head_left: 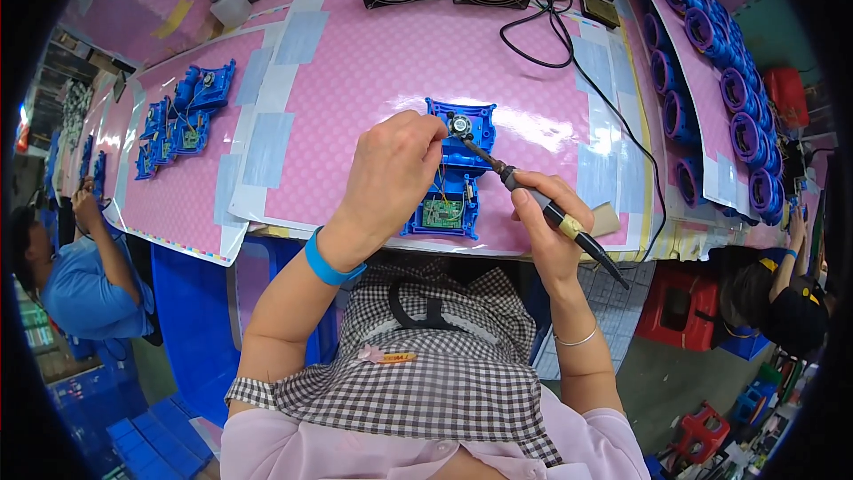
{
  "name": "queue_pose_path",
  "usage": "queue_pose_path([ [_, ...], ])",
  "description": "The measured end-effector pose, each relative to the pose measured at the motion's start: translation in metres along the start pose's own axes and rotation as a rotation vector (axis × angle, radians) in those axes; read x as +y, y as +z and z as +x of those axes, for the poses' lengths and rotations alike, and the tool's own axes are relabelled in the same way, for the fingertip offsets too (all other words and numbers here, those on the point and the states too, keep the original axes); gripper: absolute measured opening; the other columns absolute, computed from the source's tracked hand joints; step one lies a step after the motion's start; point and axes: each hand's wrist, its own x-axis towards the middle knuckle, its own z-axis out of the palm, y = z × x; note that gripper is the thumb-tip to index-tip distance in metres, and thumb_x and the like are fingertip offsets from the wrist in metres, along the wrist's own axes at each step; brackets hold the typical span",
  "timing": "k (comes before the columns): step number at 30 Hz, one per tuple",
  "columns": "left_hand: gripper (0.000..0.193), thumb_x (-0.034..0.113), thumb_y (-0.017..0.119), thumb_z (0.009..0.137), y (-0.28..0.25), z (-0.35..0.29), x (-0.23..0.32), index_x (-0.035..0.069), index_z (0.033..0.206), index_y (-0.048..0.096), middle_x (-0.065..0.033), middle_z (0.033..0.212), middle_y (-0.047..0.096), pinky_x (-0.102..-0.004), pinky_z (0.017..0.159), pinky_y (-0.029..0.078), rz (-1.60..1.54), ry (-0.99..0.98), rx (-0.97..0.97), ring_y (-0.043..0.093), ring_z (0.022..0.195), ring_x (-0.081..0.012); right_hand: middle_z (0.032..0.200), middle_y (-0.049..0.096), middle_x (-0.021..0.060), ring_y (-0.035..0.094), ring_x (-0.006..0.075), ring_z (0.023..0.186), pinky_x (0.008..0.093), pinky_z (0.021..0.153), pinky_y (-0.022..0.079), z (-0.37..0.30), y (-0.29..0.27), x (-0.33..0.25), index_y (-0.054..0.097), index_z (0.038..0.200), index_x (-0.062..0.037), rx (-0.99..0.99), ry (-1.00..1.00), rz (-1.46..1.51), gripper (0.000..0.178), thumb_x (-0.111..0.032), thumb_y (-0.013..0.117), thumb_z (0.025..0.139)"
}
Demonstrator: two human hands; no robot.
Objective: Soldering small electronic components onto circuit boards within a plastic fan frame on a factory assembly line.
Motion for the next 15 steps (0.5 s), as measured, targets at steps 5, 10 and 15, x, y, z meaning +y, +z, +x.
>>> queue_pose_path([
  [5, 0.011, 0.001, 0.066, 0.078, -0.001, -0.002, 0.010, 0.000, 0.089, 0.066, -0.0133, 0.080, 0.065, -0.0361, 0.064, 0.051, -0.007, 0.037, -0.023, 0.065, 0.073, -0.0282, 0.080, 0.068, 0.0073, 0.060, 0.0110, 0.066, 0.0235, 0.059, 0.045, 0.001, -0.013, -0.004, 0.070, 0.097, 0.0029, 0.082, 0.097, 0.075, 0.016, -0.001, 0.069, 0.082],
  [10, 0.013, 0.001, 0.063, 0.079, 0.011, 0.002, 0.015, 0.000, 0.092, 0.063, -0.0144, 0.082, 0.065, -0.0392, 0.067, 0.051, 0.016, 0.053, -0.061, 0.065, 0.076, -0.0312, 0.079, 0.068, 0.0058, 0.057, 0.0080, 0.062, 0.0217, 0.055, 0.042, 0.005, -0.019, -0.004, 0.071, 0.096, 0.0023, 0.085, 0.137, 0.032, 0.014, -0.002, 0.068, 0.083],
  [15, 0.010, 0.002, 0.061, 0.081, 0.022, 0.006, 0.014, 0.000, 0.091, 0.061, -0.0156, 0.082, 0.064, -0.0411, 0.068, 0.051, 0.053, 0.037, -0.099, 0.064, 0.077, -0.0326, 0.077, 0.066, 0.0075, 0.058, 0.0095, 0.059, 0.0209, 0.055, 0.045, 0.006, -0.021, 0.002, 0.069, 0.101, 0.0037, 0.039, 0.108, -0.029, 0.016, -0.005, 0.065, 0.087],
])
